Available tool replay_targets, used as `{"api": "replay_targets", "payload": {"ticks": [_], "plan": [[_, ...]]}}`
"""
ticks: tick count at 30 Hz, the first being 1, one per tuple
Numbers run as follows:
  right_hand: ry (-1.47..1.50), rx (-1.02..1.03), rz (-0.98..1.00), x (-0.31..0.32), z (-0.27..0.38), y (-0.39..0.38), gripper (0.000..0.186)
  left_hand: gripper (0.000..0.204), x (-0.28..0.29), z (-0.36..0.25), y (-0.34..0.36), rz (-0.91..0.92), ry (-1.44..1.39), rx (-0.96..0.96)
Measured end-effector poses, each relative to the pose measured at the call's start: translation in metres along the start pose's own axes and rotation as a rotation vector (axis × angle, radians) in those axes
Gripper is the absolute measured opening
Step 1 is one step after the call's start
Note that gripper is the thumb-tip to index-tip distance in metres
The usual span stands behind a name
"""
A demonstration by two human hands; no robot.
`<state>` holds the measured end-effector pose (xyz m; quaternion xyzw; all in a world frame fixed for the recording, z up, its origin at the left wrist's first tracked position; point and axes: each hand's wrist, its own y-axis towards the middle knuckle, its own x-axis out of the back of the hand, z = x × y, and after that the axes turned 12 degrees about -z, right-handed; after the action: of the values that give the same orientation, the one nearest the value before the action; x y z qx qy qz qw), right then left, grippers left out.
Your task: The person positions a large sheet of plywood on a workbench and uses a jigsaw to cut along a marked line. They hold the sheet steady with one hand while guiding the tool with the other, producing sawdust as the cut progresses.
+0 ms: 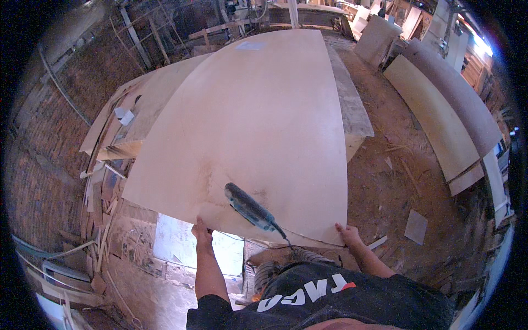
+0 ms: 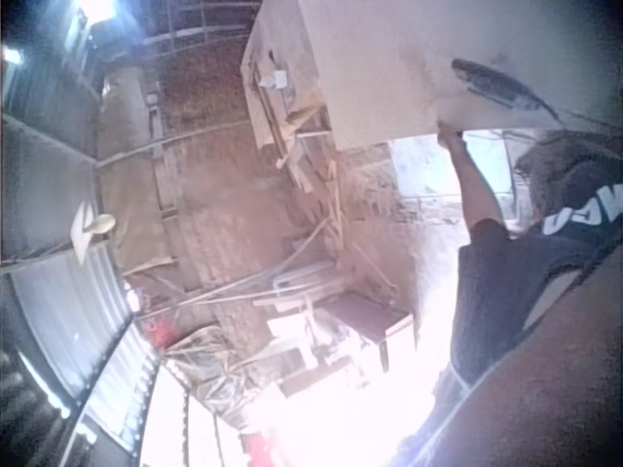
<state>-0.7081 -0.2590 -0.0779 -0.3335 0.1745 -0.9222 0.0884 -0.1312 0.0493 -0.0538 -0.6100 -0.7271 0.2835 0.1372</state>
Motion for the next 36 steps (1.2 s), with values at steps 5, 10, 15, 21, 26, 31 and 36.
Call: {"api": "replay_targets", "payload": {"ticks": [5, 10, 15, 21, 26, 31, 36], "plan": [[0.118, 0.024, -0.049, 0.046, -0.001, 0.004, 0.048, 0.047, -0.008, 0.04, -0.036, 0.054, 0.006, -0.021], [-0.23, -0.104, -0.24, 0.096, -0.016, 0.014, 0.052, 0.044, 0.011, 0.077, -0.109, 0.146, 0.034, -0.009], [-0.236, 0.127, -0.295, 0.212, -0.071, 0.111, 0.062, 0.044, -0.03, 0.131, -0.182, 0.153, 0.056, 0.102], [-0.374, 0.047, -0.2, 0.229, -0.057, 0.111, 0.074, 0.049, -0.011, 0.126, -0.254, 0.012, 0.431, 0.008], [-1.05, 0.306, -0.321, 0.273, 0.026, 0.101, 0.077, 0.052, -0.027, 0.153, -0.289, 0.007, 0.126, 0.154], [-0.279, 0.587, -0.192, 0.187, 0.178, 0.026, 0.043, 0.047, -0.001, 0.13, -0.279, 0.12, 0.077, 0.24], [-0.237, 0.682, 0.355, 0.119, 0.286, -0.077, 0.056, 0.047, 0.018, 0.102, -0.232, 0.046, -0.128, 0.431]]}}
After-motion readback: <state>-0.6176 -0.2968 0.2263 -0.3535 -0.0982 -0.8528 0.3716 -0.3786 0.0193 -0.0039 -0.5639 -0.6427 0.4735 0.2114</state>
